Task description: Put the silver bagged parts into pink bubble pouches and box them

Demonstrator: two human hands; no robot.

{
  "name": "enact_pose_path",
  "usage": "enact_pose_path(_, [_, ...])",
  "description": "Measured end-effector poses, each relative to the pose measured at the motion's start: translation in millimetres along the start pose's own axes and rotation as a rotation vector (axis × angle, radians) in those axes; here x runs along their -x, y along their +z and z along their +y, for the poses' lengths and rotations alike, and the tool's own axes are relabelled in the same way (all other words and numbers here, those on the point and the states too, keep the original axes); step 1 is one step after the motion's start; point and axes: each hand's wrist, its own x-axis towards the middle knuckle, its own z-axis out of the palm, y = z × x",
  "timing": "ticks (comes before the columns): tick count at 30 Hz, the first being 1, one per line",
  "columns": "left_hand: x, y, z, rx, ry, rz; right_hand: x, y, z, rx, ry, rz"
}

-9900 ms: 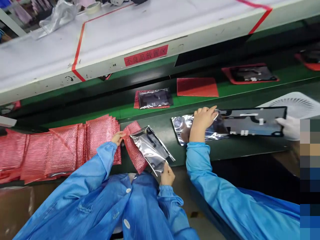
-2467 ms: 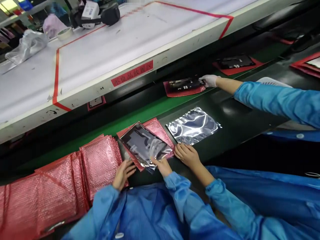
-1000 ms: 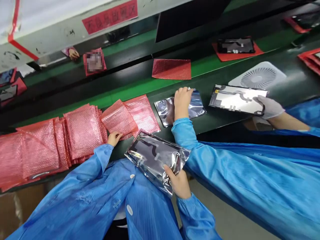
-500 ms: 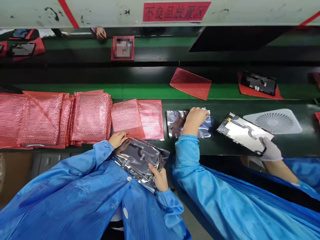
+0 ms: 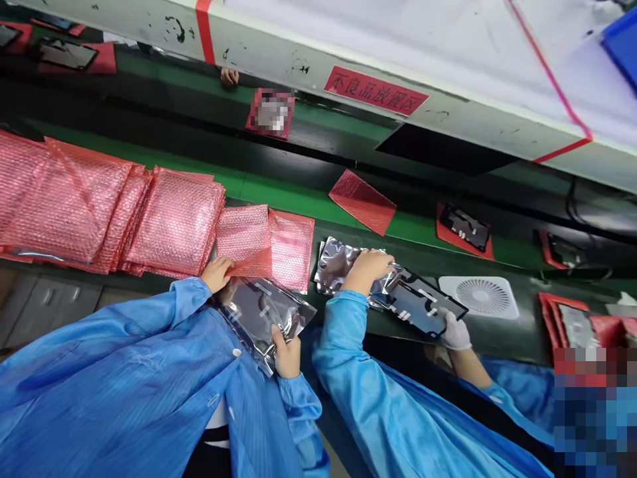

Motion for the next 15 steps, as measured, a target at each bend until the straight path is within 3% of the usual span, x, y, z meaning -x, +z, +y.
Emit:
enact_pose_path(3, [7, 2.1, -14, 0.029, -0.201, 0.018, -7, -2, 3, 0.049, 0.026, -0.043])
enact_pose_path(7, [18, 11.1, -31, 0.119, -0.409, -0.105, -13, -4, 14, 0.068, 0.003, -0.034])
enact_pose_path(10, [27, 17.6, -34, 0.205, -0.419, -0.178, -12, -14, 30, 0.061, -0.046, 0.009])
enact_pose_path(15, [38, 15.6, -32, 0.24, -0.362, -0.191, -7, -35, 57, 0.063, -0.143, 0.09])
